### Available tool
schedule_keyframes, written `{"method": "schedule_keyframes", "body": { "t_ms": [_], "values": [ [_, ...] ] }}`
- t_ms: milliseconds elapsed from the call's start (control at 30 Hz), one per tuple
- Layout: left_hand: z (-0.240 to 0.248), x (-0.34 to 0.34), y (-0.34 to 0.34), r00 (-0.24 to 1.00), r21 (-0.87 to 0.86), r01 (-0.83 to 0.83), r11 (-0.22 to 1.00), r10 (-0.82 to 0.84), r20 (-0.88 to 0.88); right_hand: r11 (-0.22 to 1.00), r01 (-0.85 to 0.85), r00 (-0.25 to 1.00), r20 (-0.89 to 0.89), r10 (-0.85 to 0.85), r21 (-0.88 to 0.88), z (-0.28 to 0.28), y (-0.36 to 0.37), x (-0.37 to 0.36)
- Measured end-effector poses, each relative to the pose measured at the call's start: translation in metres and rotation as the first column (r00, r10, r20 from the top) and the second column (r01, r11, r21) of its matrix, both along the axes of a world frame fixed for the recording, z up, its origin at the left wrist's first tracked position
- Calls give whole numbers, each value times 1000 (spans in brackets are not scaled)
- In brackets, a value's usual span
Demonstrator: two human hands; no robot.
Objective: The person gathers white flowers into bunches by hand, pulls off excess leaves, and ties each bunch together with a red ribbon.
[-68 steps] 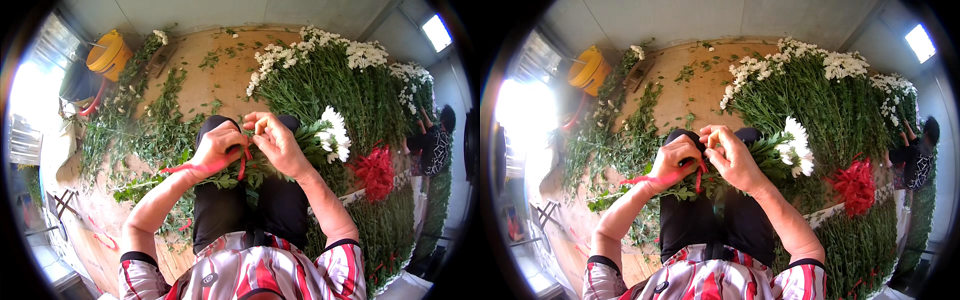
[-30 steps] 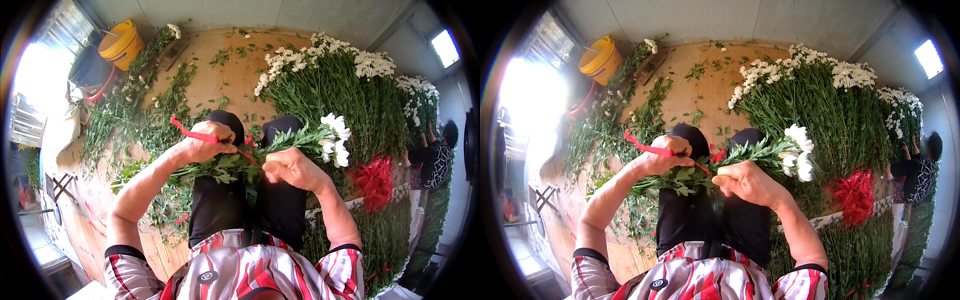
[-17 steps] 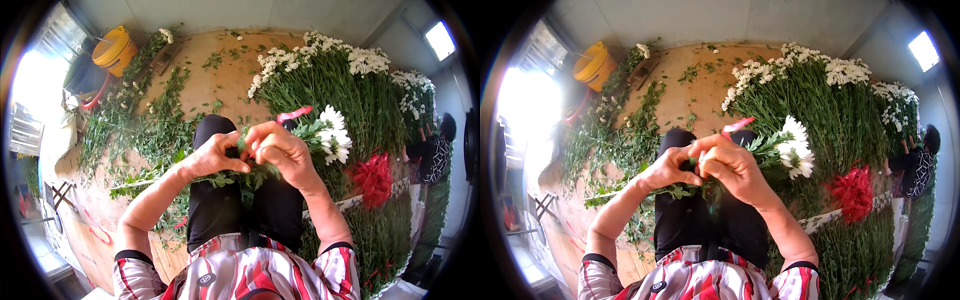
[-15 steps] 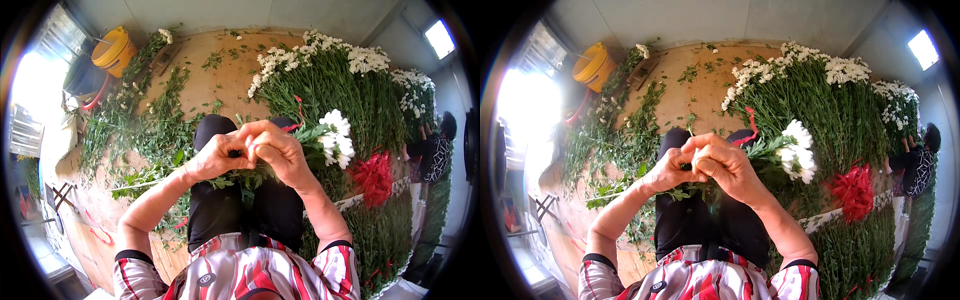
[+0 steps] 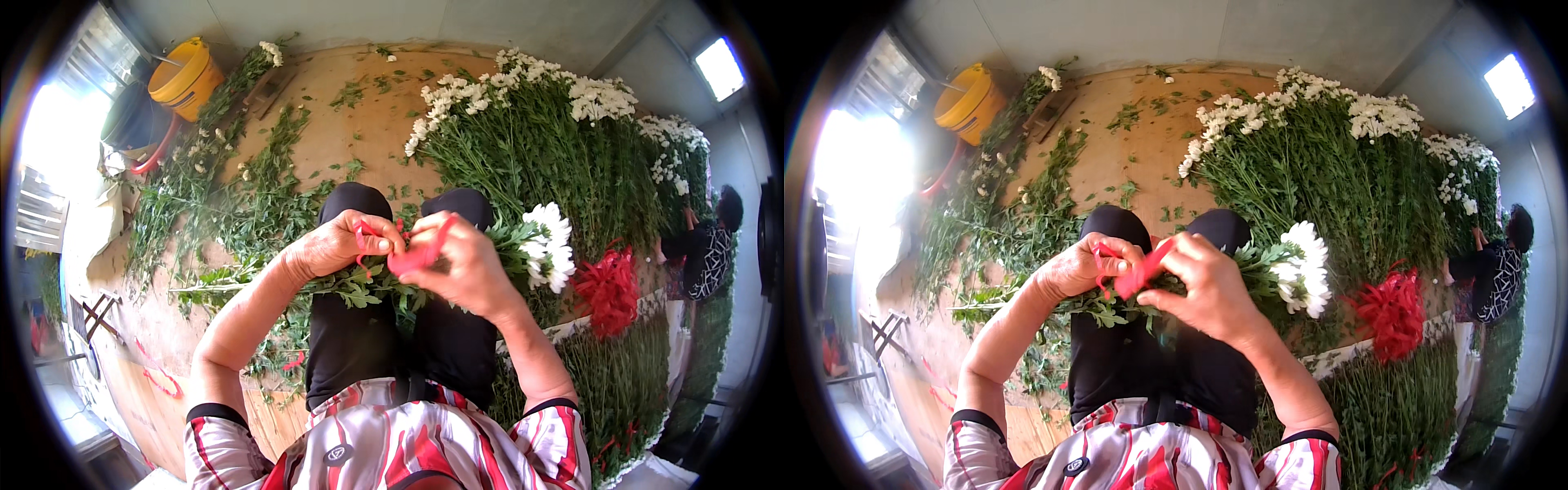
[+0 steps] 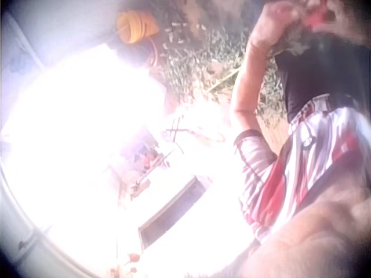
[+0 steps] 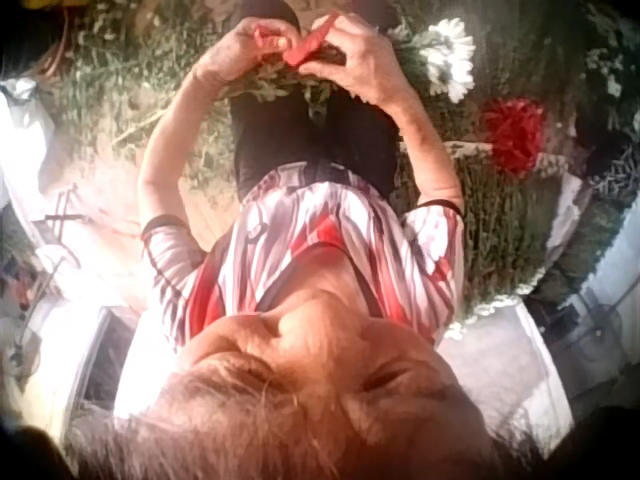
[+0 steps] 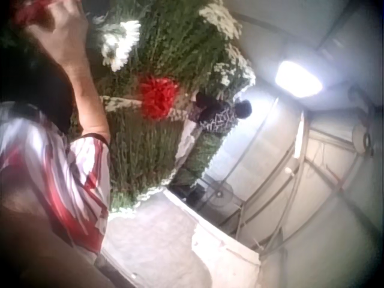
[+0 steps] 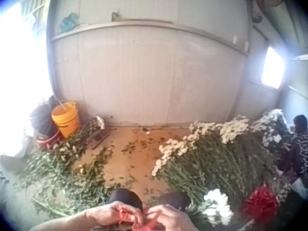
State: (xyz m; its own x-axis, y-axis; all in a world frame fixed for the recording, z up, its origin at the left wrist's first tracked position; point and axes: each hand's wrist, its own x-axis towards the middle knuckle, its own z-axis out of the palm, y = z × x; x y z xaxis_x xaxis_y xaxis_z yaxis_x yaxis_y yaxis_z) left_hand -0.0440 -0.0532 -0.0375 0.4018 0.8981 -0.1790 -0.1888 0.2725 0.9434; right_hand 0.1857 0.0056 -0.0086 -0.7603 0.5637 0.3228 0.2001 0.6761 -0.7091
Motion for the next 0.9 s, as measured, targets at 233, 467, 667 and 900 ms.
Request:
{"method": "schedule_keyframes", "body": {
  "t_ms": [233, 467, 667, 900],
  "values": [
    [-4, 6, 2, 914, 449, -31, 893, 207, -349, 1000, -11, 998, 68, 10, 24, -10, -4, -6],
    [-6, 33, -6, 515, 863, 130, 489, 710, -480, 989, 30, 1000, 2, -31, -142, -16, 6, -6],
    [-2, 30, -11, 557, 805, 154, 573, 622, -550, 966, 64, 998, 0, -66, -250, -17, 8, -2],
    [0, 16, -73, 519, 713, 383, 587, 502, -692, 964, 248, 960, 108, -257, 92, -32, 3, -14]
  ]
}}
